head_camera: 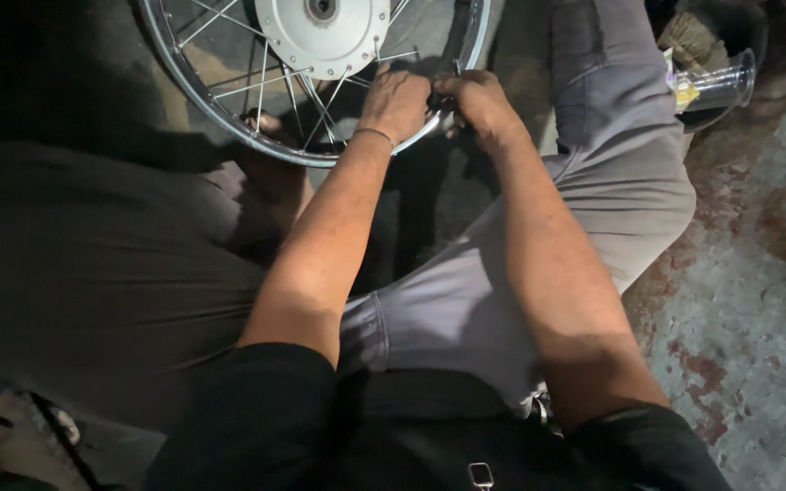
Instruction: The person is assembling a bicycle wheel by inserting spokes into the hub and rim, then tightening them with a spoke wrench. The person works methodically around the wheel, adjusting each spoke to ensure proper tension.
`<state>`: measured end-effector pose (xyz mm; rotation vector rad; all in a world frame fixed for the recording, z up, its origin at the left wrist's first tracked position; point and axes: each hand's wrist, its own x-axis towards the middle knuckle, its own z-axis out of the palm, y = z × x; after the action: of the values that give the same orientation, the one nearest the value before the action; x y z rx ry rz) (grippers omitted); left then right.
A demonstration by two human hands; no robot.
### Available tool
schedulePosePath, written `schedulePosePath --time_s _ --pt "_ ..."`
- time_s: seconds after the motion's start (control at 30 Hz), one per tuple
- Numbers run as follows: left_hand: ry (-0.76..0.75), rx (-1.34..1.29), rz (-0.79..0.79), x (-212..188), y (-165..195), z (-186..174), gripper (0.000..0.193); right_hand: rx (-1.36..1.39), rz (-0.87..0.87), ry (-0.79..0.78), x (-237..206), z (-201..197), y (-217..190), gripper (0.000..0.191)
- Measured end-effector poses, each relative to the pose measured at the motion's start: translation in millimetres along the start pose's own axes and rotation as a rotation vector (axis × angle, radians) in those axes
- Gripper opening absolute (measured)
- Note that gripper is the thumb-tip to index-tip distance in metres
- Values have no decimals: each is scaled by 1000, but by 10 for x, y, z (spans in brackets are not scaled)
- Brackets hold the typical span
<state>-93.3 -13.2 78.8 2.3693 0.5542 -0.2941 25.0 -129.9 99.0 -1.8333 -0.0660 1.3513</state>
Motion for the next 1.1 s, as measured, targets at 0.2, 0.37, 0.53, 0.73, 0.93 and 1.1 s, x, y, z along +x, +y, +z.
schedulePosePath --time_s 0.2,0.37,0.53,0.73,0.93,1.1 --pt "14 -3 5 34 2 9 14 -11 3 7 11 -8 15 25" --pt "18 -22 24 49 -44 49 18 10 30 15 94 -31 106 27" --pt "-38 15 0 131 -48 55 22 31 19 44 179 -38 131 25" --pt "-45 -4 -21 178 -32 47 26 10 -65 68 214 -66 143 27" --pt "15 -54 38 34 4 3 22 -126 54 430 30 -116 116 34" --pt "-25 -102 13 34 -17 -55 20 405 130 706 -225 361 336 25"
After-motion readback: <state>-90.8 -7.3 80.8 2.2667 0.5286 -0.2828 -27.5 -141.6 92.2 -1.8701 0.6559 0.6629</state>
